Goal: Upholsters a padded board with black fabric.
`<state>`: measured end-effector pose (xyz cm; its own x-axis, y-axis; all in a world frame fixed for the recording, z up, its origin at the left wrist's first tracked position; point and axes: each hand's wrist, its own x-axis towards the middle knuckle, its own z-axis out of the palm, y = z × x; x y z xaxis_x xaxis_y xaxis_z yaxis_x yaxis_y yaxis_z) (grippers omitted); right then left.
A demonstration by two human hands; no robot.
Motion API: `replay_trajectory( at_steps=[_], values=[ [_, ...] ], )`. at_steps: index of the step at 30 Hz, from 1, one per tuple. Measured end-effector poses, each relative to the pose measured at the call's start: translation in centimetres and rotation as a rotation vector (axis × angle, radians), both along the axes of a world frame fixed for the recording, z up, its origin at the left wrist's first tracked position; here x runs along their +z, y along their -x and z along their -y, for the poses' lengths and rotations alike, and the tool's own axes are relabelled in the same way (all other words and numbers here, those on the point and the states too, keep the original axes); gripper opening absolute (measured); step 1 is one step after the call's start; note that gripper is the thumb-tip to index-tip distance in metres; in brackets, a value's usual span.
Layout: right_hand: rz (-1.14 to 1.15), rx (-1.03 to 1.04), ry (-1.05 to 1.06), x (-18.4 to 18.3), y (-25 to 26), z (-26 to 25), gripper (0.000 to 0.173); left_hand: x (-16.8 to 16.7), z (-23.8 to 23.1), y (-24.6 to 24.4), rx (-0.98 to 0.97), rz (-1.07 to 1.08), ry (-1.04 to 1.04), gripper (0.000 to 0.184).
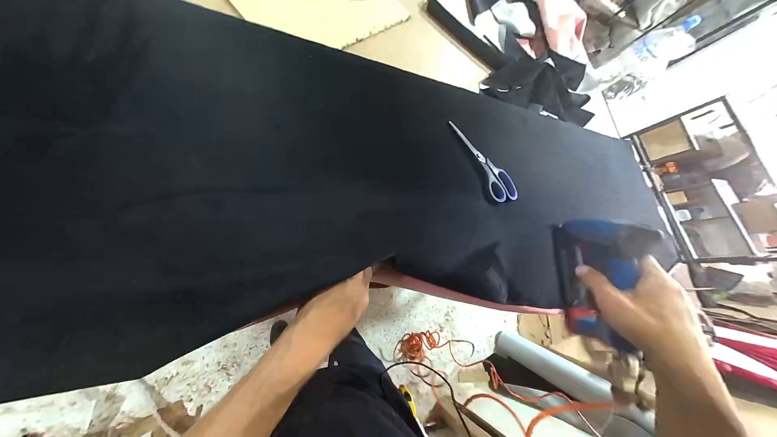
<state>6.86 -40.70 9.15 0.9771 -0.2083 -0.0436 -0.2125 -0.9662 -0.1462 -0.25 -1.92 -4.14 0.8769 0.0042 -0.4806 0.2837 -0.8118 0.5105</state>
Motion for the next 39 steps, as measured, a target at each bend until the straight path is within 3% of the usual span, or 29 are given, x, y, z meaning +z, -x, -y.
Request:
replay_trajectory(
  at_steps=[4,7,9,11,13,15,17,19,21,24,28,31,39],
  values=[
    [-0.043,0.072,0.184,-5.1,-8.8,7.2,0.063,-1.0,0.4,6.1,-0.196,0.480,0.145,0.028],
    [-0.087,0.100,0.268,-6.4,-10.3,8.4,0.052,0.7,-1.1,6.6,-0.104,0.739,0.105,0.022],
    [0.026,0.216,0.207,-4.2,-8.0,4.2,0.044,2.8,-2.8,4.4,-0.081,0.826,-0.020,0.025],
    [0.129,0.494,-0.003,-2.5,-4.9,-2.5,0.039,4.8,-3.9,2.1,-0.182,0.838,-0.080,0.037],
    [0.139,0.757,-0.214,-3.0,-2.4,-9.0,0.035,5.1,-4.1,-0.2,-0.310,0.765,-0.137,0.048],
    [0.080,0.910,-0.271,-5.1,-1.8,-13.4,0.040,5.0,-3.7,-1.8,-0.388,0.674,-0.186,0.049],
    [0.004,0.984,-0.223,-7.0,-2.4,-15.4,0.045,4.6,-3.1,-2.7,-0.414,0.615,-0.225,0.038],
    [-0.008,1.028,-0.133,-8.0,-3.3,-16.2,0.035,4.3,-2.8,-2.8,-0.411,0.691,-0.237,0.016],
    [0.204,1.087,-0.052,-8.6,-3.4,-16.5,0.016,4.1,-2.4,-2.3,-0.437,0.908,-0.290,0.010],
    [0.551,1.183,-0.030,-9.3,-1.9,-16.6,0.006,3.9,-2.0,-0.6,-0.487,1.196,-0.389,0.016],
    [0.549,1.249,-0.051,-12.4,-1.2,-15.9,0.005,1.2,-1.8,0.6,-0.468,1.099,-0.350,0.016],
    [0.493,1.284,-0.094,-12.4,-1.7,-15.7,0.005,1.4,-2.2,-0.2,-0.340,0.973,-0.215,0.029],
    [0.562,1.256,-0.186,-11.9,-2.3,-15.6,0.009,2.3,-2.0,-2.3,-0.507,0.936,-0.309,0.027]
  ],
)
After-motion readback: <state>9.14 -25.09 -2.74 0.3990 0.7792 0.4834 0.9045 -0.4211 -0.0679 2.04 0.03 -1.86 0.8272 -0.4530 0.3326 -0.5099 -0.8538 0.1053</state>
